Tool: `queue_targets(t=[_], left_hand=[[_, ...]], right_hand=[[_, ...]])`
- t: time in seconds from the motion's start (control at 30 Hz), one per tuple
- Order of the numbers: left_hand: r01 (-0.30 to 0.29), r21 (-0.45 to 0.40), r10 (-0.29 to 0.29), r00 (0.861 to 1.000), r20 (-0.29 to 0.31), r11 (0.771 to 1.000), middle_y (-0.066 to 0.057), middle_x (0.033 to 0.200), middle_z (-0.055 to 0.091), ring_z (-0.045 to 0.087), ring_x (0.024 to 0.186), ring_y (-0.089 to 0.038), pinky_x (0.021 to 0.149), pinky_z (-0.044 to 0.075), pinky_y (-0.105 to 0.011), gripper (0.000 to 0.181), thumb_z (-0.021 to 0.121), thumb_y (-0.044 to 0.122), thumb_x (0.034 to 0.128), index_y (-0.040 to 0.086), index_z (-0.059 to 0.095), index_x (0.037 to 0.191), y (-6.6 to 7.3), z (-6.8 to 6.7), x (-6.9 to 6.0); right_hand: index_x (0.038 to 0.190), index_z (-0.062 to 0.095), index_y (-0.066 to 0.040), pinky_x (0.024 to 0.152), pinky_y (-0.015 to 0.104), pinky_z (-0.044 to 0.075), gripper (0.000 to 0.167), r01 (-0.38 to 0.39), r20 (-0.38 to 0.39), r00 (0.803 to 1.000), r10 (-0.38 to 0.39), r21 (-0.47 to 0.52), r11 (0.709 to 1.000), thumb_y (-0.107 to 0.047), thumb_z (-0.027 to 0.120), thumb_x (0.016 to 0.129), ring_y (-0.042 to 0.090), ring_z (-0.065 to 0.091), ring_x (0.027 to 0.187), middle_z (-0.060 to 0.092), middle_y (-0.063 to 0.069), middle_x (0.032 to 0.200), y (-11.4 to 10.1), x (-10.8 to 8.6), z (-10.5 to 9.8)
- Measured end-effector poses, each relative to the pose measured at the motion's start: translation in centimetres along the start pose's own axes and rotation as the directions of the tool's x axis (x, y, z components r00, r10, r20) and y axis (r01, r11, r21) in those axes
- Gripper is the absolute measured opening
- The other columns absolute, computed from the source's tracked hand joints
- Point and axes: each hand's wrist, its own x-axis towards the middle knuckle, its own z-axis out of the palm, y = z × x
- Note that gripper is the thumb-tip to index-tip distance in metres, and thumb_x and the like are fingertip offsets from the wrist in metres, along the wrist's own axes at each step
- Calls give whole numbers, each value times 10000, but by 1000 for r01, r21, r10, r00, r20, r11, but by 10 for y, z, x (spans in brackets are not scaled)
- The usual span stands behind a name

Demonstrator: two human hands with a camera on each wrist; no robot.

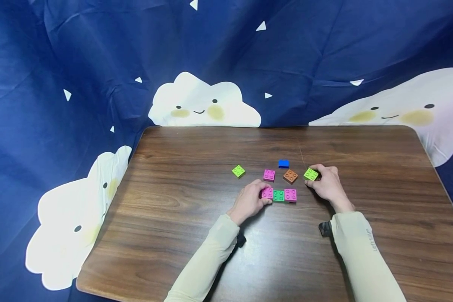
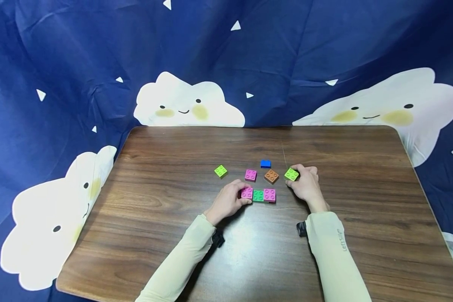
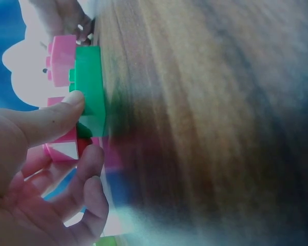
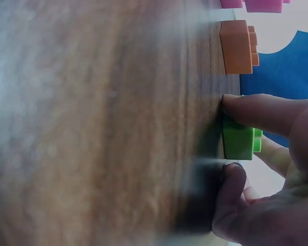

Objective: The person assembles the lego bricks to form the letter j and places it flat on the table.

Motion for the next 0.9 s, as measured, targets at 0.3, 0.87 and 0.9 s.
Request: queue_targets(t=[0.3,0.87,0.9], left_hand=[[2,-5,-2,1000,1,1000,54,1020,639,625,929,-110,825,500,-250,387,776,296,793,179,679,1149,0,0,0],[-2,2,2,1000,2,1000,54,1010,634,621,906,-110,797,503,-255,389,775,299,795,181,676,1152,-1,0,0],[-3,2,3,1000,2,1000,55,1005,632,619,900,-108,793,502,-254,388,776,298,794,180,676,1150,-1,0,0]], right_hand=[[1209,539,58,924,576,317,448,-3,-1,1000,3,5,1000,-104,680,816,461,341,1121,514,354,1111,1,-1,1],[1217,535,58,893,561,313,440,3,-14,1000,-2,13,1000,-95,676,828,446,364,1081,526,346,1086,2,-2,-1],[1218,534,59,892,563,312,438,4,-15,1000,-4,15,1000,-94,673,832,447,364,1083,525,345,1087,2,-2,-1]])
